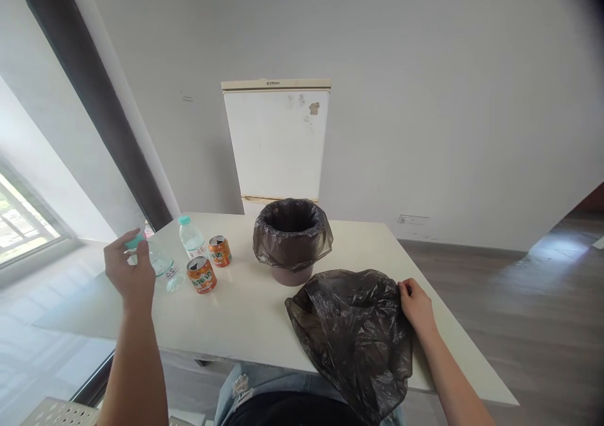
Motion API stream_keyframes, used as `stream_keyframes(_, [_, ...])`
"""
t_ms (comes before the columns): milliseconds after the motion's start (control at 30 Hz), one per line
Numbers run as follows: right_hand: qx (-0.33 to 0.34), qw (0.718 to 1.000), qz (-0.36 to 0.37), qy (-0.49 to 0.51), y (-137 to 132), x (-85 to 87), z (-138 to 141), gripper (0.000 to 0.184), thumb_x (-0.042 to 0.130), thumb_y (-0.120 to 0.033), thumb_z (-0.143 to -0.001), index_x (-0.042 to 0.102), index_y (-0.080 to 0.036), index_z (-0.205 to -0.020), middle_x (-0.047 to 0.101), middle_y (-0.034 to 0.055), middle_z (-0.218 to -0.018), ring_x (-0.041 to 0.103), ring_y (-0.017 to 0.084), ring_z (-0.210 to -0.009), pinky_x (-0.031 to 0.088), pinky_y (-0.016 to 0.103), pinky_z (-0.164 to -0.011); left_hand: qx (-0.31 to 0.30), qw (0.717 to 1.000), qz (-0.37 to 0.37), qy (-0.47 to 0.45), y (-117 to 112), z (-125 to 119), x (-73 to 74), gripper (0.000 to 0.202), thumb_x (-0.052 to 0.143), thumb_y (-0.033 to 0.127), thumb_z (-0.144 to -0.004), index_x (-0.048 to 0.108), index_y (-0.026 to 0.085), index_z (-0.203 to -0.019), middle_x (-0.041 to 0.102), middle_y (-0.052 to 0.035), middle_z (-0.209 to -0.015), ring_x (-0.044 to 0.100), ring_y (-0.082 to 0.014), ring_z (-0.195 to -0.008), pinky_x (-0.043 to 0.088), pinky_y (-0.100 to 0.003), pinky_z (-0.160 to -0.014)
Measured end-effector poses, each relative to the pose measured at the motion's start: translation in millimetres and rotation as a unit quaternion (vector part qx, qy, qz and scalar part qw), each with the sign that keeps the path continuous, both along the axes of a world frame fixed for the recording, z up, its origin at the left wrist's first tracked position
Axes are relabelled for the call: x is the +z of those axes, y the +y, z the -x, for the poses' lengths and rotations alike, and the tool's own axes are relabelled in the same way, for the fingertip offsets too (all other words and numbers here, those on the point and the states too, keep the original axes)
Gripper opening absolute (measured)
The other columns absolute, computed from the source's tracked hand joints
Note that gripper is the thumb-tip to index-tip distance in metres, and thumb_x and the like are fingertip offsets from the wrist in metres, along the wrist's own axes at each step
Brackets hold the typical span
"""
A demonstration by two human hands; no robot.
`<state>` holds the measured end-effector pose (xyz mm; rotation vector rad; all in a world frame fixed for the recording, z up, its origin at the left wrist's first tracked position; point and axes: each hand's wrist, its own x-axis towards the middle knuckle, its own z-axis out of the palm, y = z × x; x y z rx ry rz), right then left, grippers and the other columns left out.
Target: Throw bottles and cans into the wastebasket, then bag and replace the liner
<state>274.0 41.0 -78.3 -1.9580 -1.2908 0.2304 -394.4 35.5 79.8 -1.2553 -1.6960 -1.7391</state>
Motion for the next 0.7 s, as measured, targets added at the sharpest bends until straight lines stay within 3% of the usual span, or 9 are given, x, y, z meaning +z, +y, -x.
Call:
stream_keyframes(167, [-0.001, 1.000, -0.003, 0.005, -1, 2.6, 1, 0.026, 0.041, -0.049, -0.087, 0.048, -0.026, -0.076, 0.065, 0.0070, -0.075, 0.058, 0.024, -0.072, 0.039, 0.033, -0.068, -0.013, 1.000, -0.001, 0.016, 14, 5, -11.4, 0.040, 0.061, 0.033, -0.100, 0.065, 0.010, -0.133, 0.067, -0.0082, -0.132, 0.065, -0.0193, -0.103, 0.054, -0.034, -0.090])
stream_keyframes(367, [-0.006, 1.000, 0.003, 0.010, -2, 7.1, 3, 0.026, 0.042, -0.049, -0.087, 0.048, -0.026, -0.077, 0.065, 0.0059, -0.075, 0.057, 0.024, -0.071, 0.038, 0.032, -0.068, -0.032, 0.999, 0.025, 0.007, 23, 9, -21.7, 0.035, 0.064, 0.029, -0.099, 0.064, 0.014, -0.130, 0.067, -0.0030, -0.128, 0.063, -0.0186, -0.110, 0.052, -0.034, -0.097])
stream_keyframes(700, [-0.003, 1.000, 0.002, 0.007, 0, 1.2, 1, 0.026, 0.042, -0.049, -0.088, 0.050, -0.026, -0.077, 0.065, 0.0063, -0.076, 0.057, 0.024, -0.072, 0.038, 0.033, -0.068, -0.049, 0.998, 0.042, -0.014, 40, 24, -35.6, 0.042, 0.064, 0.033, -0.099, 0.063, 0.012, -0.135, 0.067, -0.0050, -0.128, 0.065, -0.0188, -0.108, 0.053, -0.033, -0.094])
